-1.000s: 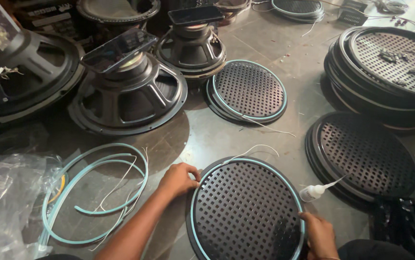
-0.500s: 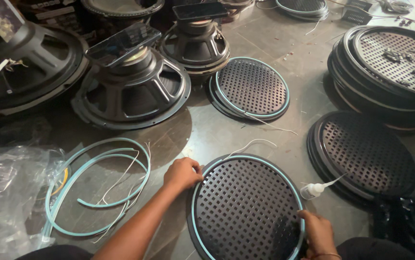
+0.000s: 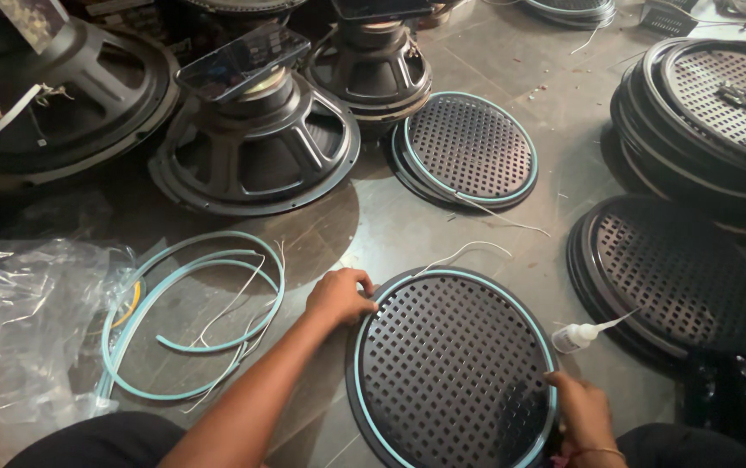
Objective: The person applies glue from a bottle along the edge of a perforated speaker grille and presses a light blue foam ring into place. The person repeats this process on multiple speaker grilles, handling them one at a time.
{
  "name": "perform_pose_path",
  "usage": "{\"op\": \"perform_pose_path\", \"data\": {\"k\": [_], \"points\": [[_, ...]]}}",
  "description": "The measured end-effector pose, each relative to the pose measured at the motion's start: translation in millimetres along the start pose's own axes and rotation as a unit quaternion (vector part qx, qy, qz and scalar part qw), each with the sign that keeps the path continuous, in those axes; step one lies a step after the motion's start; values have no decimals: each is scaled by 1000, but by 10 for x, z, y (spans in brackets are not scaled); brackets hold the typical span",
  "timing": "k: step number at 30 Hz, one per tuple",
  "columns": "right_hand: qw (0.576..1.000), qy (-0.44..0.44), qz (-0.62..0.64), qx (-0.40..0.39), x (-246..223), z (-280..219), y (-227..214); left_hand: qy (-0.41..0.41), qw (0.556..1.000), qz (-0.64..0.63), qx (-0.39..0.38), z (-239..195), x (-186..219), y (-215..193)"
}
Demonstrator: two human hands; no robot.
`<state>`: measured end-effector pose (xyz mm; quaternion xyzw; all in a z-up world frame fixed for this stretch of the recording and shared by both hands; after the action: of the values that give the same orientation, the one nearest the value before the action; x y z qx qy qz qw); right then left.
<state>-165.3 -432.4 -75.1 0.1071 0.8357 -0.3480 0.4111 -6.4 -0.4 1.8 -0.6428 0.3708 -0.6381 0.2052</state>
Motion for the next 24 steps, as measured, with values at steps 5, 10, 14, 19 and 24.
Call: {"op": "perform_pose_path", "data": {"k": [5,10,14,19,24], "points": [[998,43,-39,11,-40,13,36,-79,995,-20,-51,49,-24,-6],[998,50,-35,4,-118,-90,34,-98,994,-24,-49,-16,64,-39],[1000,18,-19,12,-179,-195,33,-103,993,22,-53,-21,99,-64],[994,69,-89,-2,-57,-35,9,-115,992,35,-48,46,35,-36],[993,59,-100,-35,230,285,165,-105,993,22,-41,55,-146,-17]]}}
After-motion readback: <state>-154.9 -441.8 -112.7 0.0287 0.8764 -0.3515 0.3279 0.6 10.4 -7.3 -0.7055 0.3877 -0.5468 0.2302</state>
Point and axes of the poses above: each hand's wrist, its own z-axis towards the middle knuckle, its own y-axis out of the palm, x = y × z, the point moved 1 cm from there along z, towards the middle knuckle, and after that the axes turned 3 degrees about y, right-handed, at the moved point
